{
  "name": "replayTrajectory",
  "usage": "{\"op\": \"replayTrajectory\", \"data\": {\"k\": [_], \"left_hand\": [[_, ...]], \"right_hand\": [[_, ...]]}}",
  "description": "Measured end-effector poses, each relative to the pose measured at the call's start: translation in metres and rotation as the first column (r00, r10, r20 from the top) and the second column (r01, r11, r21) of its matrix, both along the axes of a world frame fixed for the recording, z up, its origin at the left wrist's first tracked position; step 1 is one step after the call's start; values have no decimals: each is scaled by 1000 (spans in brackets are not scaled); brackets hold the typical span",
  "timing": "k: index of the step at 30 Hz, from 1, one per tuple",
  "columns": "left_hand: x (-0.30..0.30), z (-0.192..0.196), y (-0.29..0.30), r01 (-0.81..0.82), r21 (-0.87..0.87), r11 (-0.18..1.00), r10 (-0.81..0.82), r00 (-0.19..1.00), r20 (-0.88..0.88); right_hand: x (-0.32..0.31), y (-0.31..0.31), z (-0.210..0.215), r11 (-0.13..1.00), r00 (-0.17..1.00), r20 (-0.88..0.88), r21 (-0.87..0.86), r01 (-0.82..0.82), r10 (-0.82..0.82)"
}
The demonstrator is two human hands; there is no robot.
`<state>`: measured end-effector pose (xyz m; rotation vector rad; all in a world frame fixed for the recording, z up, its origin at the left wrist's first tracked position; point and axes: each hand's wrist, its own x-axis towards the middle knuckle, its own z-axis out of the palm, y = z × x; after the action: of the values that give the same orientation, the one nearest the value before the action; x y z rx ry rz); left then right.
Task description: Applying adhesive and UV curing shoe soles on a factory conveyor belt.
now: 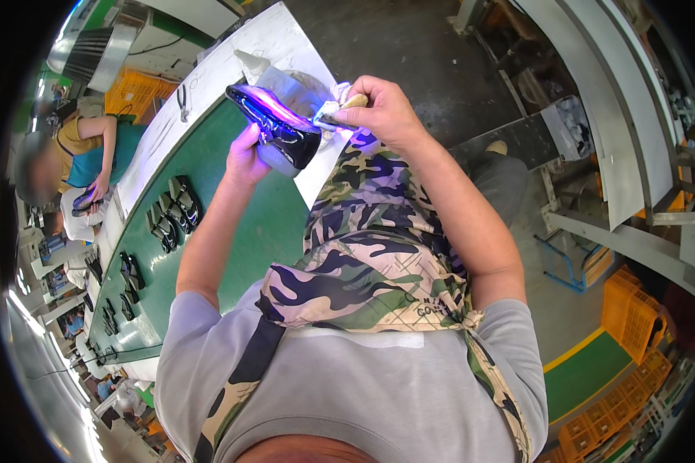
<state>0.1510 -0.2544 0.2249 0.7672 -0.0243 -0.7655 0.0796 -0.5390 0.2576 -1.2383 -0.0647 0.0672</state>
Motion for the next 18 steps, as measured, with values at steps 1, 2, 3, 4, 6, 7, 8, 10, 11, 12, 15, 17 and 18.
{"op": "replayTrajectory", "data": {"k": [1, 2, 3, 4, 6, 7, 8, 10, 11, 12, 15, 17, 18], "left_hand": [[0, -2, -2, -7, -43, 999, 8, 1000, 18], [0, -4, -4, -13, -87, 996, 16, 999, 35], [-1, -4, -6, -42, -70, 997, 44, 999, 25], [-1, -6, -8, -35, -68, 997, 37, 999, 30], [-1, -8, -15, -90, -77, 993, 96, 993, 73], [-1, -9, -17, -105, -83, 991, 113, 989, 98], [0, -10, -19, -100, -81, 992, 107, 989, 100], [-1, -5, -28, -197, 4, 980, 190, 948, 256], [-1, -3, -31, -208, 25, 978, 192, 938, 289], [-1, 3, -37, -197, 28, 980, 181, 940, 289], [-2, 24, -61, -244, 93, 965, 157, 828, 539], [1, 25, -71, -249, 166, 954, 109, 805, 583], [2, 25, -77, -269, 230, 935, 70, 778, 624]], "right_hand": [[0, 3, -1, 999, 999, -20, 34, 38, -38], [0, 4, -2, 995, 996, -41, 68, 78, -75], [1, 5, -3, 991, 994, -63, 97, 93, -87], [0, 4, -3, 990, 994, -59, 100, 100, -94], [-4, 3, -1, 981, 979, -115, 73, 178, -169], [-4, 2, -2, 977, 969, -150, 45, 207, -198], [-5, 0, -3, 976, 968, -148, 47, 212, -203], [-7, -7, -8, 961, 944, -203, 42, 272, -258], [-8, -11, -10, 958, 942, -202, 45, 282, -268], [-9, -14, -13, 950, 928, -238, 52, 307, -287], [-13, -25, -18, 925, 896, -300, 93, 368, -327], [-15, -32, -17, 904, 880, -319, 127, 409, -353], [-16, -34, -16, 894, 870, -325, 128, 430, -371]]}}
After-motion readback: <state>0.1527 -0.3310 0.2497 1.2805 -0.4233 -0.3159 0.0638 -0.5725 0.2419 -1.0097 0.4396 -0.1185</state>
